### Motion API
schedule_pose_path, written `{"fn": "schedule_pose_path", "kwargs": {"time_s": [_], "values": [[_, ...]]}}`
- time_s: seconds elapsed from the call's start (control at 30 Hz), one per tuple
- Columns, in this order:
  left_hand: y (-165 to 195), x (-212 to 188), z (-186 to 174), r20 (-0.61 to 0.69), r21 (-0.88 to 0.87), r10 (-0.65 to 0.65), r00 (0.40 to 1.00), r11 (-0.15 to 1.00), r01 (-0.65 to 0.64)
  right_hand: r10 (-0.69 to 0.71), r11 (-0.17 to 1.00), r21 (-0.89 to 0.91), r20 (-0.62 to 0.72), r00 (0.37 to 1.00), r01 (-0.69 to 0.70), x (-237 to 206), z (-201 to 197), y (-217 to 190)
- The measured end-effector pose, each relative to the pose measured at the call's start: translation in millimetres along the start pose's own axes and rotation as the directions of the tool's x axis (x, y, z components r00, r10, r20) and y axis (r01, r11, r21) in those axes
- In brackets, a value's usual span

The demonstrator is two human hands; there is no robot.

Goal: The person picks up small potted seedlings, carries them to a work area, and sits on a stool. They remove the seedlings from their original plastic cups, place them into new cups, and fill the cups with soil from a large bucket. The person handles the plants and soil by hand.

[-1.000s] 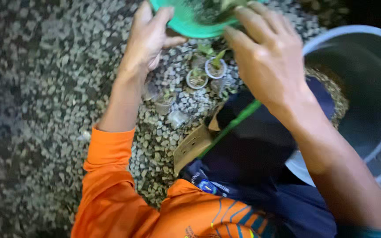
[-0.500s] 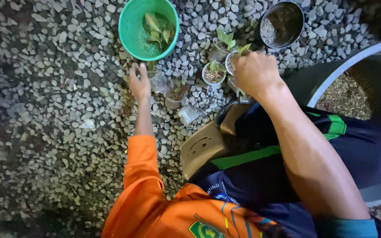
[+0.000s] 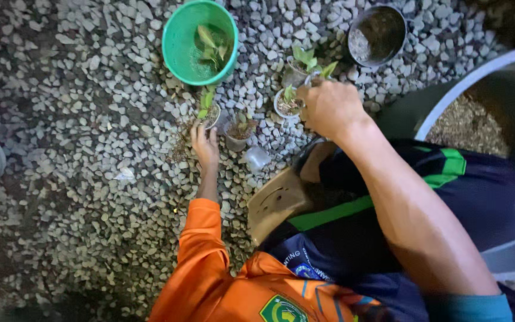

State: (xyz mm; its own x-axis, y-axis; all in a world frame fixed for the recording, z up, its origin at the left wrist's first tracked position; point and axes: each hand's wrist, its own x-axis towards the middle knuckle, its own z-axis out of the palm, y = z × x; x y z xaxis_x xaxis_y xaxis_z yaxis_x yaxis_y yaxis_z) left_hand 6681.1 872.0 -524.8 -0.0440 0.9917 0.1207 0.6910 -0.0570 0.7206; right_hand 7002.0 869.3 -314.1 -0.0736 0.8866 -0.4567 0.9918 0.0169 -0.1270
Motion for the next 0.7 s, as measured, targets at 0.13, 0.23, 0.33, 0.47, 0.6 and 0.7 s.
{"fn": "schedule_pose_path", "kwargs": {"time_s": [0.13,0.23,0.33,0.47,0.6,0.7], "values": [[-3,-10,3,-0.001,0.035,0.11,0.994,0.993,-0.11,0.003,1.0,0.009,0.02,1.0,-0.003,-9,-1,0],[-7,-8,4,0.0,-0.001,0.111,0.994,0.994,-0.111,0.013,0.999,0.04,0.037,0.999,-0.015,-15,-4,-2],[-10,-15,0,0.036,-0.013,0.084,0.996,0.996,-0.084,0.023,0.997,0.077,0.031,0.999,-0.025,-20,-7,-2],[-16,-37,-15,0.137,-0.381,-0.28,0.95,0.871,0.311,0.023,0.997,0.067,0.031,0.999,-0.025,-23,-8,0],[-16,-58,-36,0.025,0.056,0.08,0.996,0.995,-0.082,0.008,0.998,0.065,0.03,1.0,-0.01,-20,-7,-5],[-3,-62,-46,-0.071,0.034,0.137,0.988,0.99,-0.135,0.015,0.996,0.086,0.051,0.999,-0.019,-18,-7,-8]]}}
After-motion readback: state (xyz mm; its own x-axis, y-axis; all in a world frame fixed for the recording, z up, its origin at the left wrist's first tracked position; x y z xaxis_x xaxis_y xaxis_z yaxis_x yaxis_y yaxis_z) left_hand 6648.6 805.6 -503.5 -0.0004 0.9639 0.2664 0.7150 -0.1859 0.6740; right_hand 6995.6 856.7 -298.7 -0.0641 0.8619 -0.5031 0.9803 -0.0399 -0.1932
